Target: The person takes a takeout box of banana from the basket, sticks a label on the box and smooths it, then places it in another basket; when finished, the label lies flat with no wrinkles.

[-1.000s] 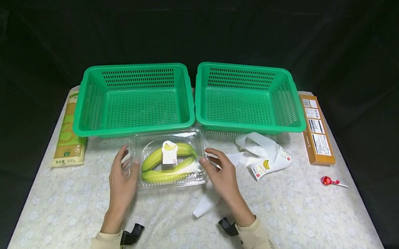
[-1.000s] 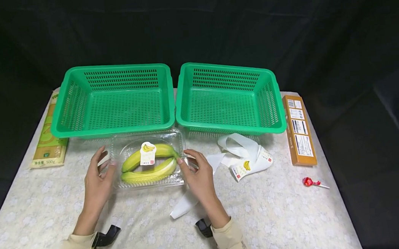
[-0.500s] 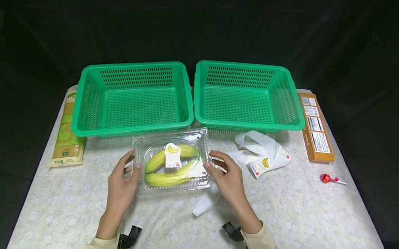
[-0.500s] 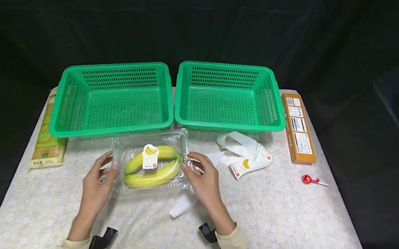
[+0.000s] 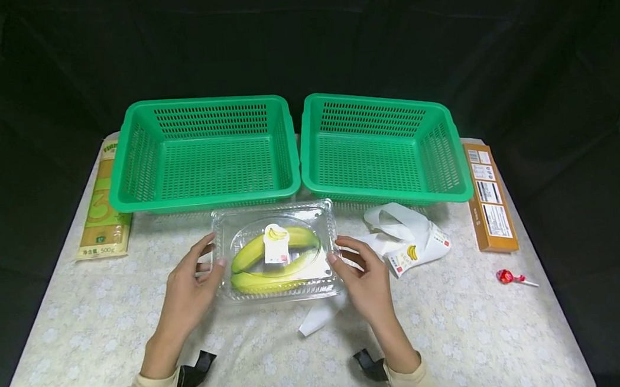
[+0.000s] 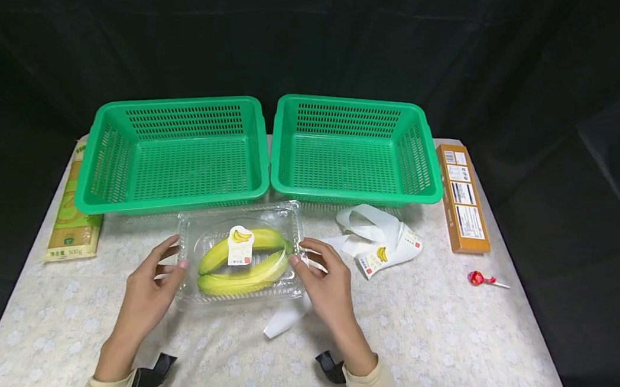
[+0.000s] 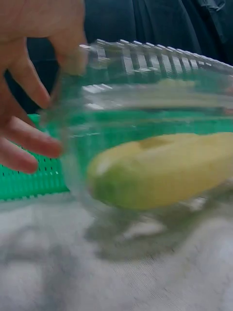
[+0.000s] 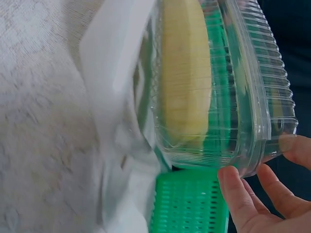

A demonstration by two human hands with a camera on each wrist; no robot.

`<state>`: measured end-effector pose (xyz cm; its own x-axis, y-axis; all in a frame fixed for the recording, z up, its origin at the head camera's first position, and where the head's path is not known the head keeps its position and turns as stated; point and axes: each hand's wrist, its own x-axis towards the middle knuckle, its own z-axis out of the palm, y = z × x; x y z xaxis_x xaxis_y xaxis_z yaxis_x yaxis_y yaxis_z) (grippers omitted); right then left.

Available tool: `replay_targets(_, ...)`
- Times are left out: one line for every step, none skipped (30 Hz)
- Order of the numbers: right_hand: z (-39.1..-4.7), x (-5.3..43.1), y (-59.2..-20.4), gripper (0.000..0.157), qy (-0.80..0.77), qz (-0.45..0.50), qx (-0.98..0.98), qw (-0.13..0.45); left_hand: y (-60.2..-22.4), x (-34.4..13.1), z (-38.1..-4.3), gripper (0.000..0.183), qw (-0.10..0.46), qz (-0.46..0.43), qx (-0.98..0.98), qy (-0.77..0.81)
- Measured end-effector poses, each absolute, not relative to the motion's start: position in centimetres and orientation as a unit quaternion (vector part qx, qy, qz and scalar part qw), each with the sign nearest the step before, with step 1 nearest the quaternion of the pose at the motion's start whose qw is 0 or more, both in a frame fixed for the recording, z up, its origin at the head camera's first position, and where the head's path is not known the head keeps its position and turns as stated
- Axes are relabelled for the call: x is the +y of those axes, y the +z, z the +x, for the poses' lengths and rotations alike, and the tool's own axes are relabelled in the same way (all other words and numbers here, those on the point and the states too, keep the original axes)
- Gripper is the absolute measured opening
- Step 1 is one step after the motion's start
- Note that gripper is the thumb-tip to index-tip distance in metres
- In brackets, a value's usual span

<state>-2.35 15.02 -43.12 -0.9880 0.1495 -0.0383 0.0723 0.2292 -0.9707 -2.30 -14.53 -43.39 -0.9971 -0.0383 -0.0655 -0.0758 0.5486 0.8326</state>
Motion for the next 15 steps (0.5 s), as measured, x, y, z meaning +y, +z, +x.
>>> replay_targets(-2.2,15.2,-42.9,0.032,0.617,-0.071,-0.783,0.035,-43.2,-14.6,-2.3,0.055,0.024,-0.021,0.884,0.466)
replay_targets(-2.1,15.3,-42.6,0.031,0.617,-0.072,-0.783,0.037,-43.0,-14.6,-2.2,0.057,0.03,-0.01,0.887,0.46)
replay_targets(-2.0,15.5,-42.4,0.031,0.617,-0.072,-0.783,0.041,-42.9,-14.7,-2.2,0.059,0.034,0.0,0.889,0.456)
replay_targets(-1.9,15.7,-42.2,0.031,0.616,-0.072,-0.783,0.044,-42.7,-14.7,-2.1,0.062,0.039,0.009,0.89,0.453)
replay_targets(-1.8,15.9,-41.9,0.031,0.615,-0.071,-0.784,0.048,-42.6,-14.7,-2.1,0.065,0.045,0.017,0.892,0.45)
replay_targets(-1.7,16.1,-41.7,0.031,0.615,-0.071,-0.784,0.053,-42.4,-14.7,-2.0,0.067,0.049,0.027,0.892,0.449)
replay_targets(-1.6,16.3,-41.5,0.03,0.614,-0.07,-0.784,0.058,-42.3,-14.7,-2.0,0.069,0.051,0.035,0.891,0.45)
replay_targets(-1.6,16.6,-41.3,0.03,0.613,-0.068,-0.784,0.064,-42.1,-14.7,-1.9,0.071,0.053,0.043,0.889,0.452)
replay_targets(-1.5,16.8,-41.1,0.03,0.614,-0.066,-0.783,0.072,-42.0,-14.7,-1.9,0.074,0.054,0.05,0.887,0.455)
replay_targets(-1.5,17.0,-40.9,0.029,0.615,-0.062,-0.782,0.079,-41.9,-14.6,-1.8,0.075,0.056,0.057,0.885,0.458)
replay_targets(-1.4,17.2,-40.7,0.028,0.619,-0.061,-0.779,0.086,-41.7,-14.6,-1.8,0.077,0.056,0.064,0.883,0.462)
replay_targets(-1.4,17.4,-40.5,0.028,0.622,-0.059,-0.775,0.094,-41.6,-14.5,-1.8,0.079,0.057,0.069,0.88,0.467)
replay_targets(-1.4,17.6,-40.3,0.029,0.627,-0.058,-0.77,0.101,-41.5,-14.5,-1.8,0.081,0.059,0.074,0.877,0.472)
replay_targets(-1.4,17.8,-40.0,0.029,0.632,-0.056,-0.766,0.106,-41.4,-14.4,-1.8,0.082,0.061,0.078,0.874,0.475)
replay_targets(-1.4,18.0,-39.8,0.03,0.637,-0.054,-0.761,0.11,-41.3,-14.3,-1.8,0.084,0.062,0.082,0.872,0.479)
